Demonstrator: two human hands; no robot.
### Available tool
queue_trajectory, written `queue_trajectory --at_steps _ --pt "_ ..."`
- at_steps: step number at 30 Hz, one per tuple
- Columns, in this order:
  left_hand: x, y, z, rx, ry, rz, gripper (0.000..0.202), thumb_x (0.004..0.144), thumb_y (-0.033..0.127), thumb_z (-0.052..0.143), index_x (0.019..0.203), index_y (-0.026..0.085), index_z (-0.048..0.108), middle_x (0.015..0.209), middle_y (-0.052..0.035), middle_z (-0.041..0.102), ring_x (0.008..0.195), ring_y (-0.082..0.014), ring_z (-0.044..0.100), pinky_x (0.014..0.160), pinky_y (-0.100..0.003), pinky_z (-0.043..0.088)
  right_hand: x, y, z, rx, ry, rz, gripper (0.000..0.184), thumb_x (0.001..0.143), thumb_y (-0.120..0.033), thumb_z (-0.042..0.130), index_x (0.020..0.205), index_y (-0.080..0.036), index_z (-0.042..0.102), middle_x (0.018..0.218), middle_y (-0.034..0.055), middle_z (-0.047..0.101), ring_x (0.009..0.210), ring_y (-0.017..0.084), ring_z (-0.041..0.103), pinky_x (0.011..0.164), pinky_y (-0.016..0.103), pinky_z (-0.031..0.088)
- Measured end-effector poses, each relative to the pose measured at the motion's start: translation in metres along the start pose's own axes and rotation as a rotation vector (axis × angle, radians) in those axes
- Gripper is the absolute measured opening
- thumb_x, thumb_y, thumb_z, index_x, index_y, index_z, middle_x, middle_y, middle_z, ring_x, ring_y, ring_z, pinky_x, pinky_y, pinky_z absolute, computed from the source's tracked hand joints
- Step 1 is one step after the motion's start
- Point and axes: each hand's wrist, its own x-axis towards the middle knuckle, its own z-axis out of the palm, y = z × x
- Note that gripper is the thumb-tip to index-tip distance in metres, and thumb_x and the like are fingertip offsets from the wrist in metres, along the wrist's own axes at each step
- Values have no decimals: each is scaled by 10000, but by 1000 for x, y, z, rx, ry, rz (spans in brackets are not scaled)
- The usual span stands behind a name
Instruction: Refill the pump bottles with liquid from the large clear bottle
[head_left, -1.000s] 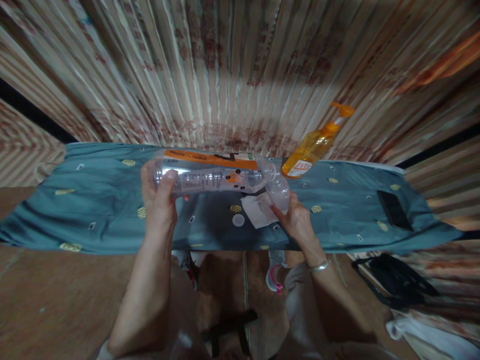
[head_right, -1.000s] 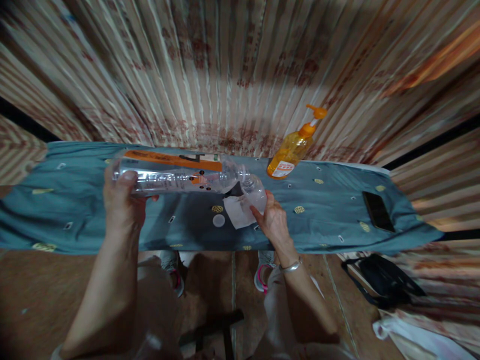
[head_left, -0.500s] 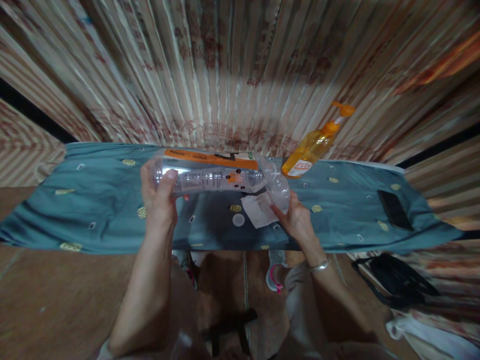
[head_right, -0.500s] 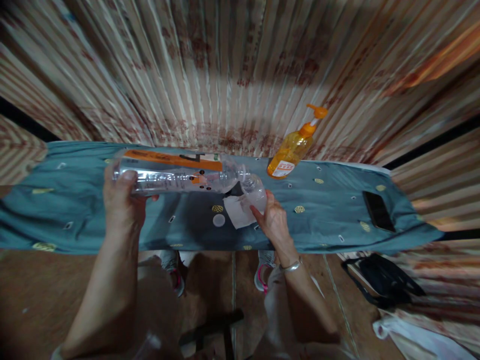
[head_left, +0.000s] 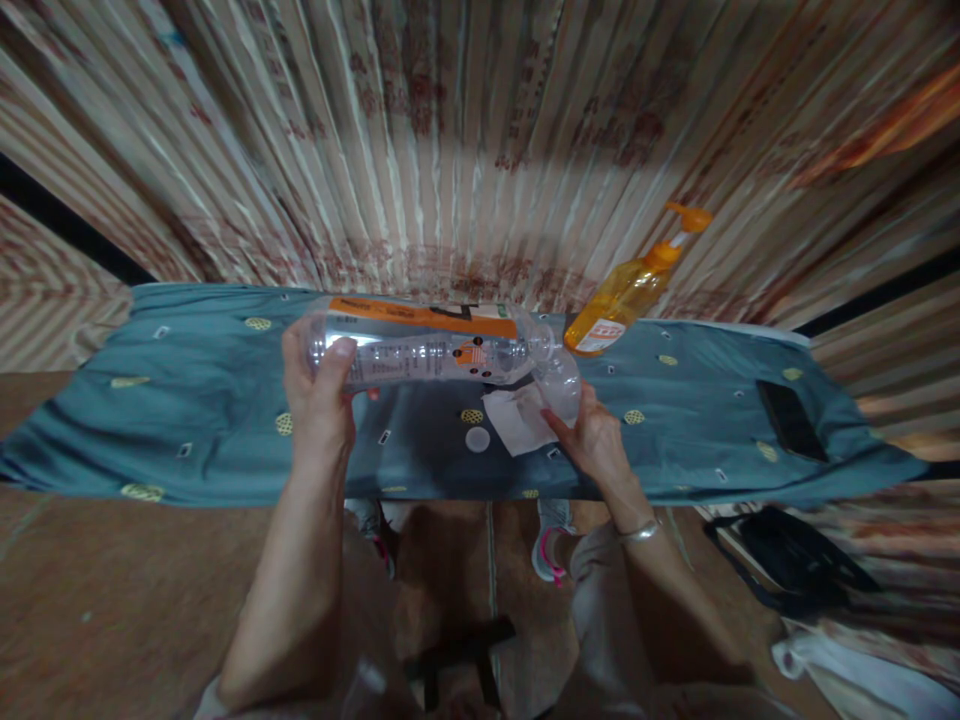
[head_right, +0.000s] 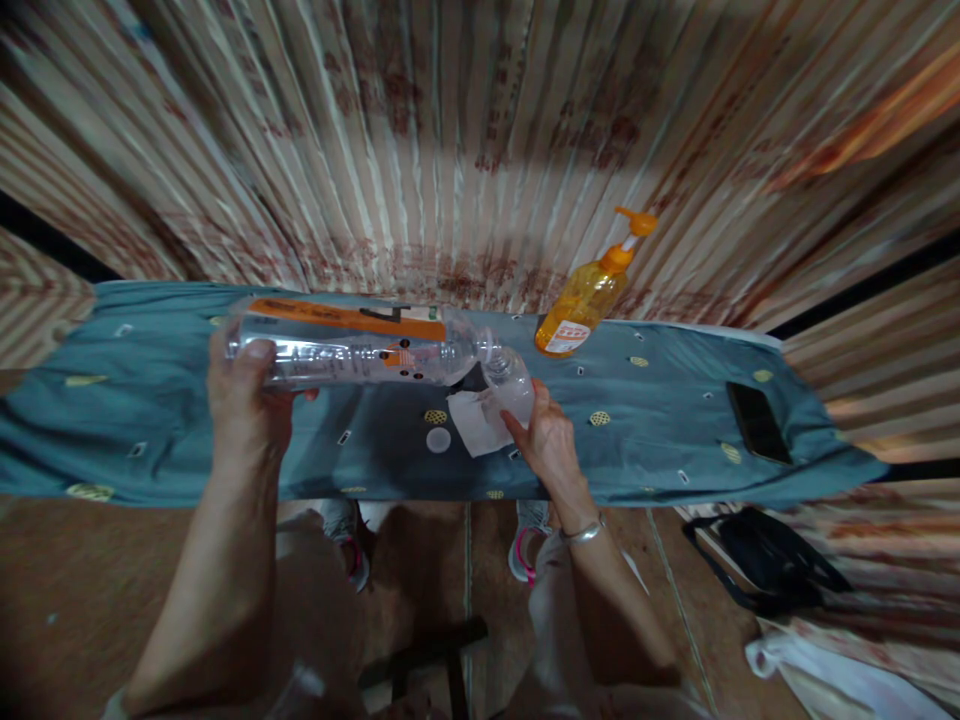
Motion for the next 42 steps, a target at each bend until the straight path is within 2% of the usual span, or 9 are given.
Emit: queue_trajectory --at_steps 7,15,19,24,37,42 --pt "1 0 1 -8 20 -2 516 614 477 845 983 218 592 892 -2 554 580 -104 513 448 -248 491 0 0 -1 -9 -12 -1 641 959 -562 480 1342 -48 481 937 208 743 810 302 719 703 376 548" --pt "1 -1 -1 35 -4 -3 507 647 486 820 1013 233 578 906 -9 544 660 -151 572 480 -281 523 0 -1 -1 3 0 4 619 954 -547 495 1341 -64 485 942 198 746 821 298 720 705 370 553" --pt "1 1 0 27 -20 6 487 653 490 821 985 222 586 898 -12 548 649 -140 561 483 -273 516 0 -1 0 -5 -4 0 629 954 -540 499 1343 -47 475 939 213 744 819 311 724 701 380 551" --pt "0 1 1 4 26 -22 530 603 482 852 992 232 593 881 -1 554 598 -125 537 448 -260 495 0 -1 -1 -10 -21 -2 631 955 -527 507 1358 -43 462 966 224 744 832 315 730 718 391 557" --pt "2 -1 0 -29 7 9 523 607 475 856 980 204 609 864 6 571 556 -88 507 441 -235 499 1 -1 -3 4 -25 10 649 951 -558 499 1346 -43 482 954 214 742 831 304 720 722 378 552" --pt "2 -4 -2 -4 -2 32 497 650 465 836 1004 205 602 875 4 569 584 -99 531 461 -253 521 1 0 -2 18 -27 4 642 949 -551 505 1344 -45 478 971 217 740 837 304 720 723 380 553"
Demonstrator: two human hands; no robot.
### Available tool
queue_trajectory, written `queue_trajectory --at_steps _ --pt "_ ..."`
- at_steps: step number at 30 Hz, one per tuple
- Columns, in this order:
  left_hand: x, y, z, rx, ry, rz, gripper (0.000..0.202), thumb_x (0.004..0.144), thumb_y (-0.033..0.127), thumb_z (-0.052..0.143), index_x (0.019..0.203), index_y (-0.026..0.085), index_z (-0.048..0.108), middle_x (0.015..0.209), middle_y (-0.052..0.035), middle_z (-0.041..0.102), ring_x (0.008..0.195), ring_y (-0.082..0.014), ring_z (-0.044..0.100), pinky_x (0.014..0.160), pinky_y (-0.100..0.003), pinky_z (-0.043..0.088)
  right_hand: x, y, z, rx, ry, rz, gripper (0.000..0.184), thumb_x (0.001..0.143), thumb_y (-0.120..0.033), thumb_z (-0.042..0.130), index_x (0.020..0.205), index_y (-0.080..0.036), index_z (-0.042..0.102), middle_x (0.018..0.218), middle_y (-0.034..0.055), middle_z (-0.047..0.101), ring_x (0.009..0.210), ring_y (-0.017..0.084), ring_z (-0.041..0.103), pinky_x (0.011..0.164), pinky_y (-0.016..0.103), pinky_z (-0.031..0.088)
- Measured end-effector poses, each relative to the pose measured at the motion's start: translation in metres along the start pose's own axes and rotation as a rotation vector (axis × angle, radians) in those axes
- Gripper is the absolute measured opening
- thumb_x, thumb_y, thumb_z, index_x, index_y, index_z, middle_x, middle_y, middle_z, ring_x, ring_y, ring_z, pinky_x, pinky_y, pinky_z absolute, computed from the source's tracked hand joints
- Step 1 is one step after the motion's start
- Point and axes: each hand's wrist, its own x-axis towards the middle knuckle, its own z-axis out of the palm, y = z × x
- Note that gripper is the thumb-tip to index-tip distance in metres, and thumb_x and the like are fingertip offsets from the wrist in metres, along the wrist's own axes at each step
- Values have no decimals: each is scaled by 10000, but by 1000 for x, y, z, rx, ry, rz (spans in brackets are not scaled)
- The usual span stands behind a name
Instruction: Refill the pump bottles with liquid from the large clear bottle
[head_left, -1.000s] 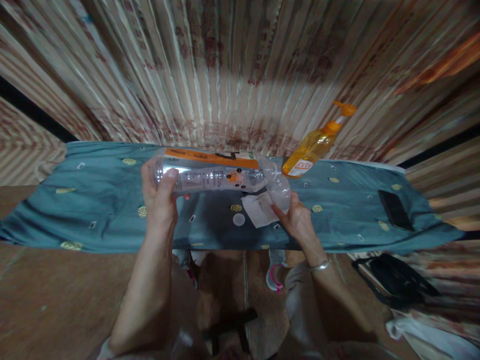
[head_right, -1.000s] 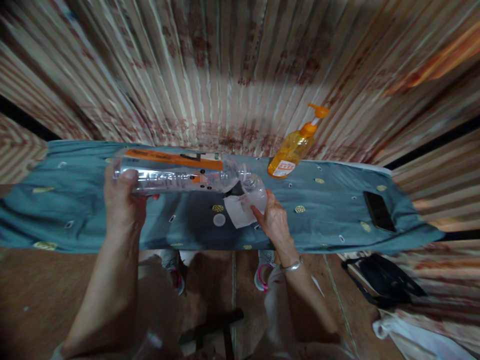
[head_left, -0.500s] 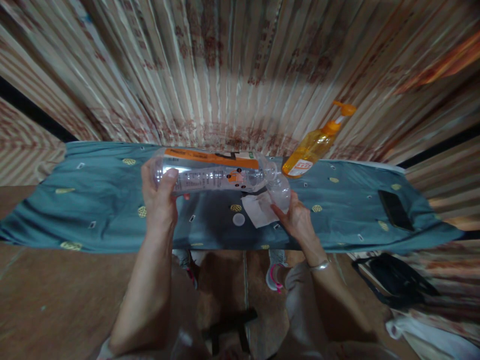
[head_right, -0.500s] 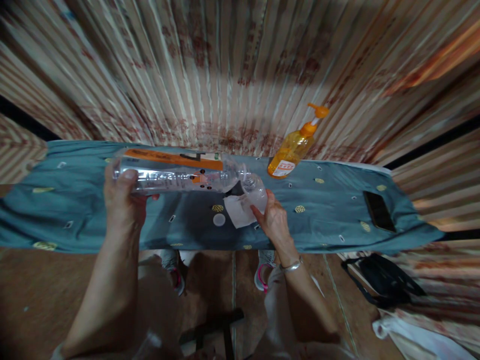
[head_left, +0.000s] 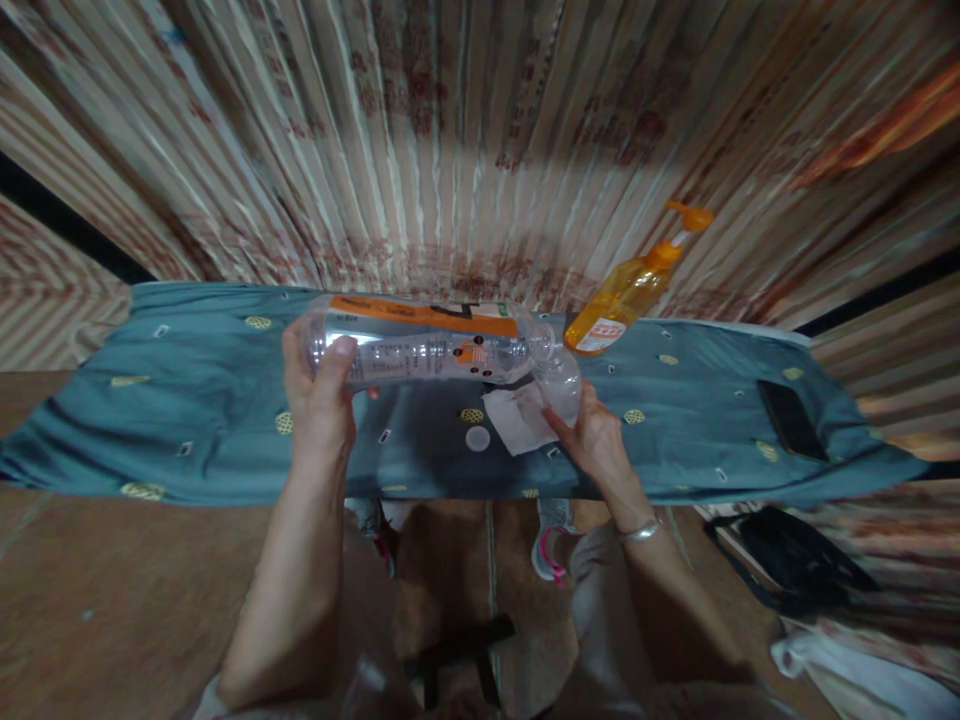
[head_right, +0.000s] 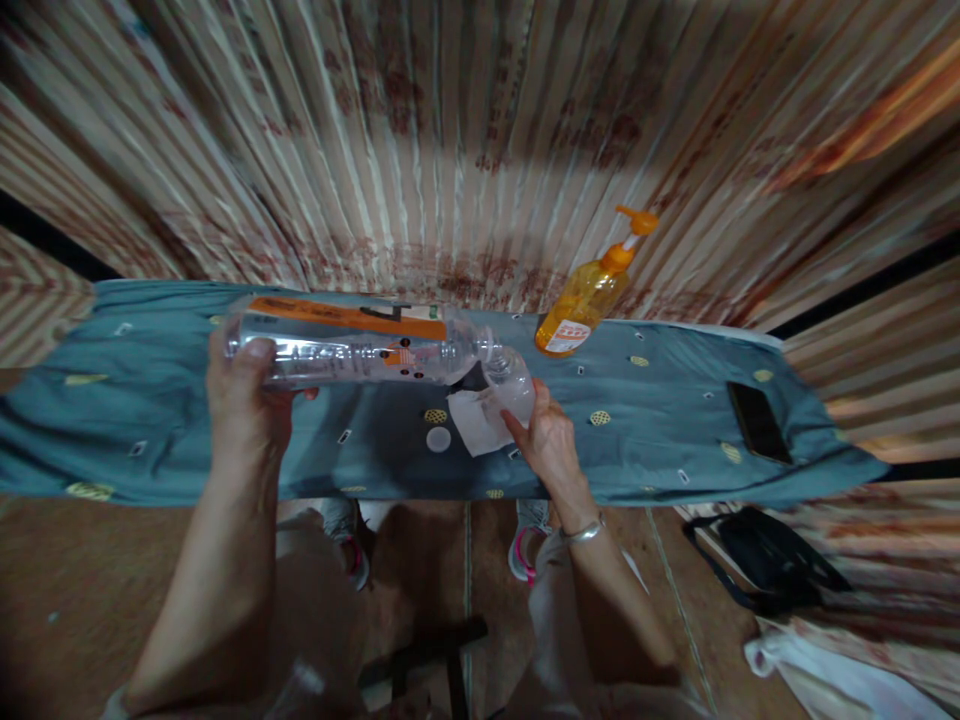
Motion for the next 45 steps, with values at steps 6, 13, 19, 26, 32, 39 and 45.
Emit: queue_trajectory --at_steps 6,13,19,26,32,39,45 --pt "0 1 0 -30 6 -14 499 631 449 858 988 199 614 862 8 578 560 -88 524 457 -249 526 -1 2 2 -8 17 -7 662 952 -569 492 1343 -36 480 945 215 740 808 300 717 697 376 550" --pt "-1 4 3 -43 38 -37 535 580 460 874 972 201 619 857 7 586 539 -84 516 383 -200 463 0 2 3 -16 30 -19 691 958 -611 447 1338 -36 487 937 219 740 806 305 718 695 380 552" --pt "0 2 1 -20 6 -29 531 609 481 862 992 207 618 880 5 583 570 -91 546 399 -186 461 -1 2 4 -5 43 -23 666 958 -592 453 1335 -44 499 936 213 742 796 304 718 694 385 555" --pt "1 -2 -3 -3 -23 -1 514 652 469 835 1024 206 597 899 -7 578 588 -116 568 400 -238 502 0 3 4 11 40 -12 672 946 -581 481 1348 -44 490 950 221 744 807 305 722 706 400 564" --pt "0 0 -1 -2 5 -15 513 642 460 839 1024 212 603 896 -8 575 581 -114 551 404 -251 509 0 3 3 -1 34 -30 681 955 -594 461 1341 -33 489 940 223 742 807 309 721 692 394 562" --pt "-1 4 2 -16 -2 -34 504 618 474 854 978 220 611 878 2 570 579 -114 548 432 -262 521 0 -1 0 -15 13 -4 661 956 -575 475 1343 -39 480 943 219 742 827 315 726 711 390 562" --pt "-2 5 3 -2 17 -40 513 620 477 851 991 217 610 871 0 562 587 -114 538 441 -258 516 0 -1 1 -7 25 -1 645 956 -574 476 1337 -53 483 936 211 741 820 314 722 699 385 552"
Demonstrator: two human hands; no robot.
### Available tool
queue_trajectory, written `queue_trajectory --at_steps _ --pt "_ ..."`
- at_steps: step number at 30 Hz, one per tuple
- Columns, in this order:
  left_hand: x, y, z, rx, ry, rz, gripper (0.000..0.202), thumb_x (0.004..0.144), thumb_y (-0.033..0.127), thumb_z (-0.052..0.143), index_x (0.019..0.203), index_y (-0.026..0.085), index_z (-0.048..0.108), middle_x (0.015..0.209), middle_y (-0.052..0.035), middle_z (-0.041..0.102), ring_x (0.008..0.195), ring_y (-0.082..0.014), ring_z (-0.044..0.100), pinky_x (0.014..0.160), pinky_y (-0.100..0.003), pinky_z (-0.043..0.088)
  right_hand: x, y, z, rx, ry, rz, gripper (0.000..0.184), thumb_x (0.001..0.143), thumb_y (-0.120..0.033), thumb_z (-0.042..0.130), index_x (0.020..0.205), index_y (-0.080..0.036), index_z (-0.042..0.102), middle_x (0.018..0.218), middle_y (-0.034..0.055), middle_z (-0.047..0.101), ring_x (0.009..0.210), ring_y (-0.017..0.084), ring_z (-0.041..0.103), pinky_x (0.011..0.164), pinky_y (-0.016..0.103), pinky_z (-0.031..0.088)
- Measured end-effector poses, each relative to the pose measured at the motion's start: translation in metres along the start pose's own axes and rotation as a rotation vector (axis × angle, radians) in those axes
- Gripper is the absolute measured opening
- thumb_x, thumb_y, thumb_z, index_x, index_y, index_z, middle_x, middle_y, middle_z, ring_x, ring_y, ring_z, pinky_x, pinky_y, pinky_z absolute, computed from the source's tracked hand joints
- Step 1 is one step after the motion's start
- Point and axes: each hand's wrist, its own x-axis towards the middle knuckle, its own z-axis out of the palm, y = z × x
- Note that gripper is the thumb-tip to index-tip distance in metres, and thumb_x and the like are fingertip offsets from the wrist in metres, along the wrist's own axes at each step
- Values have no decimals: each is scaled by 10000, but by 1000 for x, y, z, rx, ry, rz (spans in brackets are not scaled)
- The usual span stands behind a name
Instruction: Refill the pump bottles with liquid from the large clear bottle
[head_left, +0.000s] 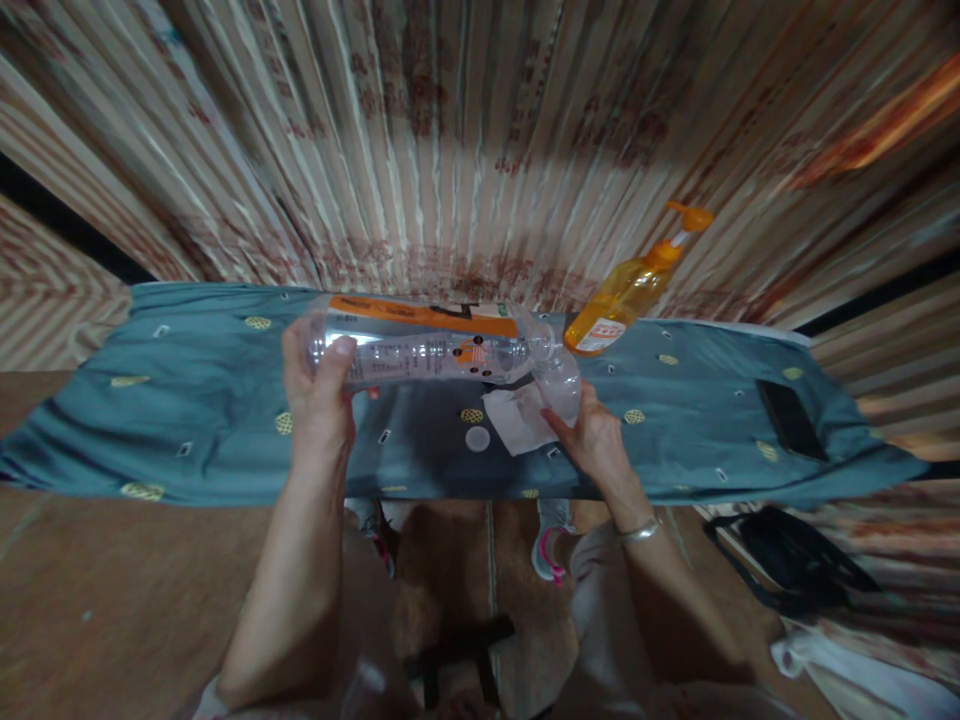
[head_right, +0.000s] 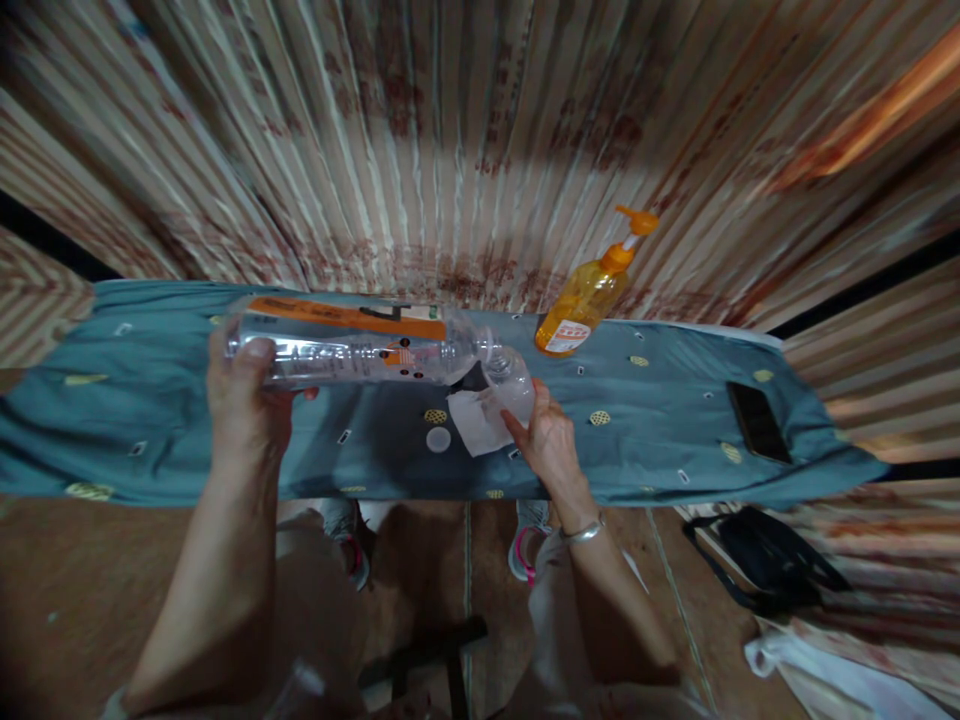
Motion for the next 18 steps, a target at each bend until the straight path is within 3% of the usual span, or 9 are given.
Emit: queue_trajectory --at_steps 11,18 --pt "-1 2 1 -4 -21 2 485 626 488 852 949 213 617 868 -4 552 556 -96 517 411 -221 464 0 2 1 -6 6 -18 680 964 -606 441 1335 -39 488 918 214 739 805 303 711 695 377 545" --pt "0 0 0 -17 3 -17 533 606 470 858 997 210 606 846 5 557 577 -118 543 456 -266 508 0 1 0 -13 -3 -18 683 963 -599 438 1340 -30 482 923 216 739 803 308 715 703 383 546"
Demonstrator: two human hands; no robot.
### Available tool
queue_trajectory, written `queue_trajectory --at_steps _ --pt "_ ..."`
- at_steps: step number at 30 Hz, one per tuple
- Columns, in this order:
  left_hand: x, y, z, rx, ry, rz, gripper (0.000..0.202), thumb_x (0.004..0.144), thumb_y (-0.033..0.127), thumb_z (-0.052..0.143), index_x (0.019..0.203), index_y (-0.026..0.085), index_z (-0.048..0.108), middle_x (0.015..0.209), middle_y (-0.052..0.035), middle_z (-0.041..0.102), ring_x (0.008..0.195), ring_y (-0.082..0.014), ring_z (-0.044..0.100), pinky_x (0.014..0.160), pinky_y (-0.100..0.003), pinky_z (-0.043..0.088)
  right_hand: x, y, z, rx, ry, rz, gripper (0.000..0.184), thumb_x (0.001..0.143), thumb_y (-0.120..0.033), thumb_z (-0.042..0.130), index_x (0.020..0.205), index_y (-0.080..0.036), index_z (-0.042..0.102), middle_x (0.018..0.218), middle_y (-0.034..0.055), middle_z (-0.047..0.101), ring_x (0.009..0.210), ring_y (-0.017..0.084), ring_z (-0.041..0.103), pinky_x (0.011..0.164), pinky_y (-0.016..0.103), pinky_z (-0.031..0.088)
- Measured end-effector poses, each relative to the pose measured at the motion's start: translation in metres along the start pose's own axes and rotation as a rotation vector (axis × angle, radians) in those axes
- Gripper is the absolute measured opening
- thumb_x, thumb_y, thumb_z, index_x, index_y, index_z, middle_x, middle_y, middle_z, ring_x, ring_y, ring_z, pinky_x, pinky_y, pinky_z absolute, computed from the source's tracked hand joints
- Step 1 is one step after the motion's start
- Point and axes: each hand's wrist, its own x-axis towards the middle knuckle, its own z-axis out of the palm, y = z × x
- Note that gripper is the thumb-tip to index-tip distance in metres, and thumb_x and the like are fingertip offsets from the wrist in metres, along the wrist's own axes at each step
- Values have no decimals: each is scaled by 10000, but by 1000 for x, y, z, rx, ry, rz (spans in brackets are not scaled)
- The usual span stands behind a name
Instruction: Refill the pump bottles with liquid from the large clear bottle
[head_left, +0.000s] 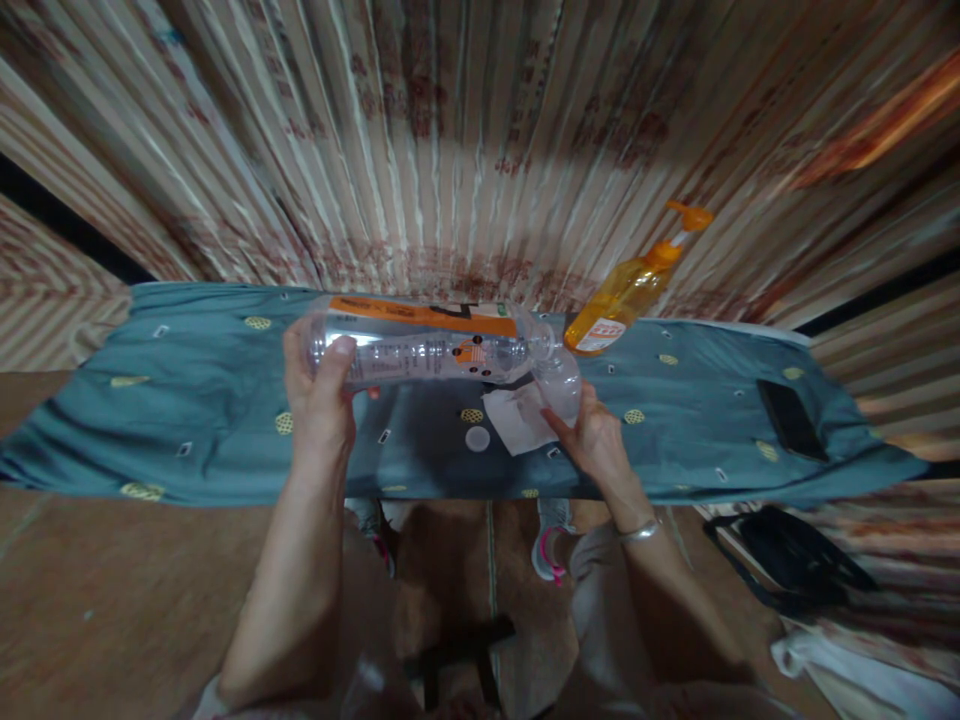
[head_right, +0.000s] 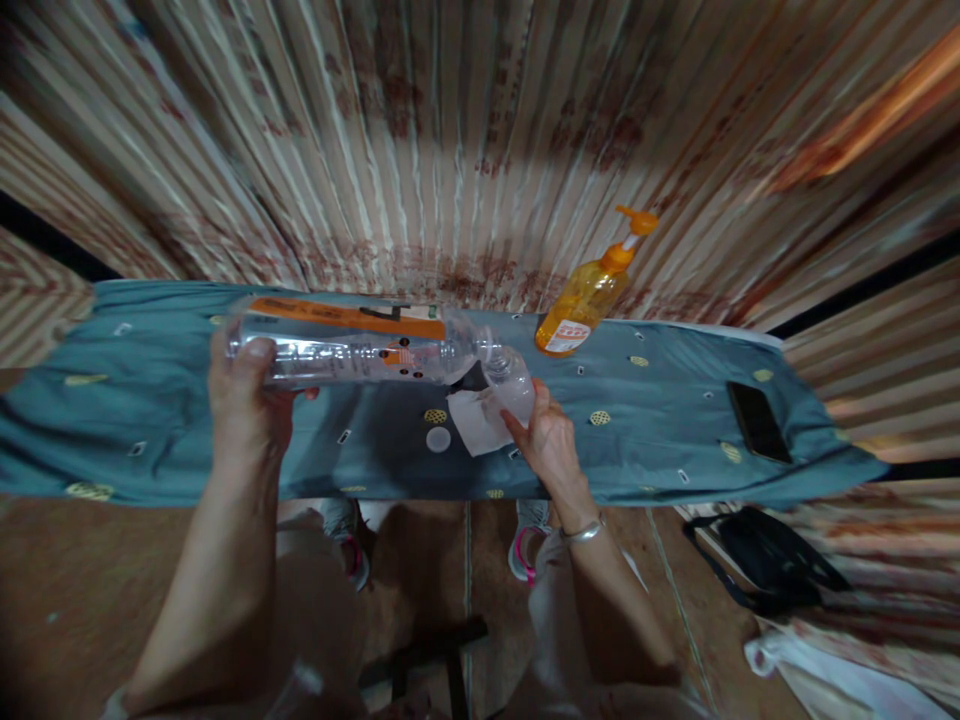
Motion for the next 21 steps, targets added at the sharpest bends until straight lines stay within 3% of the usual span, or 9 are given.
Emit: queue_trajectory --at_steps 15,21 --pt "0 1 2 -20 -28 14 425 654 442 827 952 214 627 860 -7 558 593 -134 560 459 -295 524 -1 1 3 21 20 15 673 965 -601 435 1347 -49 485 949 217 743 824 306 716 700 379 549" --pt "-2 5 5 -16 -8 7 406 639 438 821 935 222 647 847 -5 583 541 -110 502 417 -254 465 0 0 3 47 28 8 665 967 -588 436 1344 -44 495 942 209 742 826 300 716 721 384 555"
